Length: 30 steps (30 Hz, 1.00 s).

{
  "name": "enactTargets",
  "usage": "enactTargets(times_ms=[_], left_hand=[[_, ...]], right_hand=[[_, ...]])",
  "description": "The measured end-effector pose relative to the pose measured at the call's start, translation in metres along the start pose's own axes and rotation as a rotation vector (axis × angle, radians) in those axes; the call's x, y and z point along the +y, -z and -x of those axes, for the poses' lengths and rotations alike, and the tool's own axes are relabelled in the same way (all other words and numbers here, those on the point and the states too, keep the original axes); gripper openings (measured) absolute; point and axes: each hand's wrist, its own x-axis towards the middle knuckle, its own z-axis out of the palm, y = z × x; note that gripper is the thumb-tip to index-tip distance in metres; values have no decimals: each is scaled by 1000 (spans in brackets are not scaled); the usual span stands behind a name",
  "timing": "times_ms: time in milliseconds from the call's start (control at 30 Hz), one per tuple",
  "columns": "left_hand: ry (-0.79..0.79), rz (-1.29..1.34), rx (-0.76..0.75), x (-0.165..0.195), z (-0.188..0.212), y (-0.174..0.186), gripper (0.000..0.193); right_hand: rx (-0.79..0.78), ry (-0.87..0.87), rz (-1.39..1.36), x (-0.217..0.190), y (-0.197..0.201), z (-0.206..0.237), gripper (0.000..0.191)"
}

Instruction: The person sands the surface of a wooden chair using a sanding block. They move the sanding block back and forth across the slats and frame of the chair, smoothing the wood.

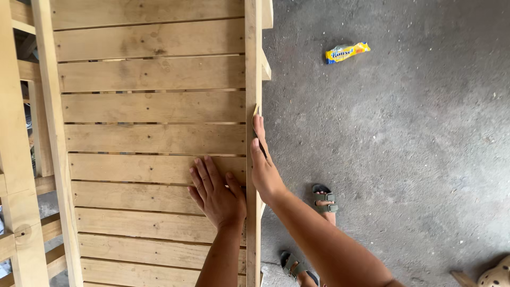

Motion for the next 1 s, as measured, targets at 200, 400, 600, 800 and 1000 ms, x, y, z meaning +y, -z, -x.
enactTargets(times_ms=[200, 400, 600, 800, 1000], left_hand=[[-10, -2, 30, 1, 1, -4, 68], [-5, 37, 18, 4, 1, -8, 68], [-21, 34, 62, 8, 2, -13, 68], [-31, 71, 62, 6, 0, -17, 68], [29, 143, 29, 24, -57, -9, 77]], right_hand=[[168, -623, -292, -10, 18, -104, 89], [83, -115, -124, 18, 14, -63, 72], [207, 309, 598, 54, 8, -36, 59], [187, 364, 1244, 16, 26, -115, 56], [184, 380, 1245, -33, 35, -171, 54]])
